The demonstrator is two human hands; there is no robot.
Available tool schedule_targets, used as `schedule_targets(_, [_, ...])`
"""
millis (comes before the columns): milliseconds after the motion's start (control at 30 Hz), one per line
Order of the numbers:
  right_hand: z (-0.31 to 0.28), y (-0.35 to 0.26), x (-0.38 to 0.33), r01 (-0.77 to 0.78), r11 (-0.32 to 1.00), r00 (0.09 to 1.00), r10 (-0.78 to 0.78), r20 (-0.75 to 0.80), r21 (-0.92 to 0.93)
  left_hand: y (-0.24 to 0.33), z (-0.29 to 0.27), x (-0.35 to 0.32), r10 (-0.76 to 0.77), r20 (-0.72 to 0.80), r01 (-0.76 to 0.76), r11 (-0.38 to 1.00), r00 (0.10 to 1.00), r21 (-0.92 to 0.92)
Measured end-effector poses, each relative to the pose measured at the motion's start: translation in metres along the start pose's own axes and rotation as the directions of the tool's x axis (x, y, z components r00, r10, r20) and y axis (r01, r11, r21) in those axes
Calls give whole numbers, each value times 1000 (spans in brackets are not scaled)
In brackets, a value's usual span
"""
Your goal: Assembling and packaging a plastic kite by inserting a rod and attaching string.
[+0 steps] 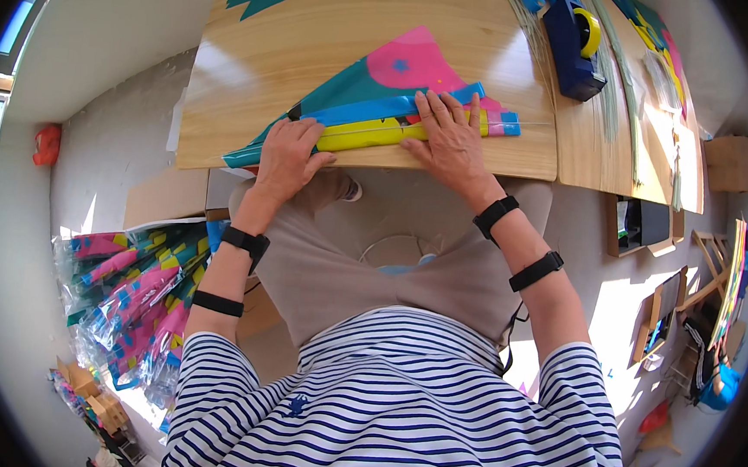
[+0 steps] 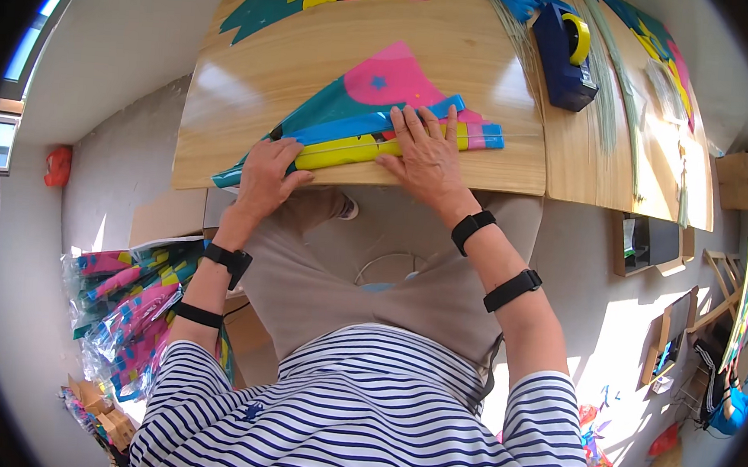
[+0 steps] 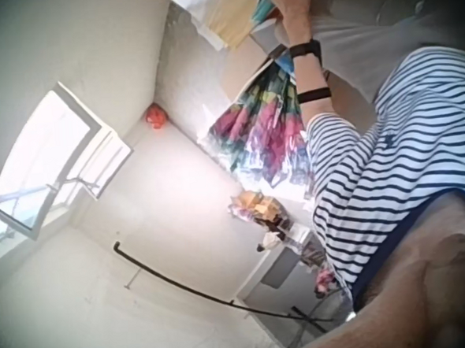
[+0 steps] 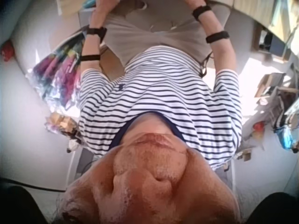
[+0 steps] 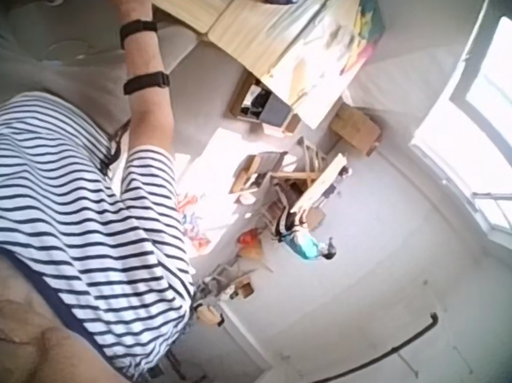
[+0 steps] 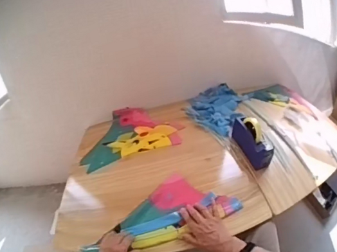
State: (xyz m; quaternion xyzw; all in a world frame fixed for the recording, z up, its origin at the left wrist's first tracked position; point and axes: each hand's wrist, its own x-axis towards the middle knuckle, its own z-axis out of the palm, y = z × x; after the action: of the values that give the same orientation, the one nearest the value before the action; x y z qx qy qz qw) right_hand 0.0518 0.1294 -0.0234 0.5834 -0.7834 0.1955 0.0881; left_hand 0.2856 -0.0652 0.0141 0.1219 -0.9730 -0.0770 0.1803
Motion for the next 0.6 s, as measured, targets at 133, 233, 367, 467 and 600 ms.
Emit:
schedule_targets(133, [-6, -1, 1, 4, 1000, 1000, -4, 16, 29, -3, 6, -2, -9, 3, 9, 1000, 1000, 16])
schedule_targets(233, [-8, 0, 1, 27, 999, 1000, -27, 13, 29, -6, 9, -1, 0, -4, 0, 999, 1000, 46])
schedule_targets(367, [-3, 6, 6, 24, 1000, 999, -24, -41, 0, -11, 9, 2, -46, 30, 45, 999, 999, 18])
schedule_targets(467, [-4, 8, 14, 10, 1000, 997, -10, -70, -3, -7, -1, 6, -73, 56, 74, 997, 996, -26])
schedule_targets(600, [-11, 10, 29, -19, 999, 998, 21, -57, 44, -24, 7, 9, -114, 105, 116, 993, 988, -15])
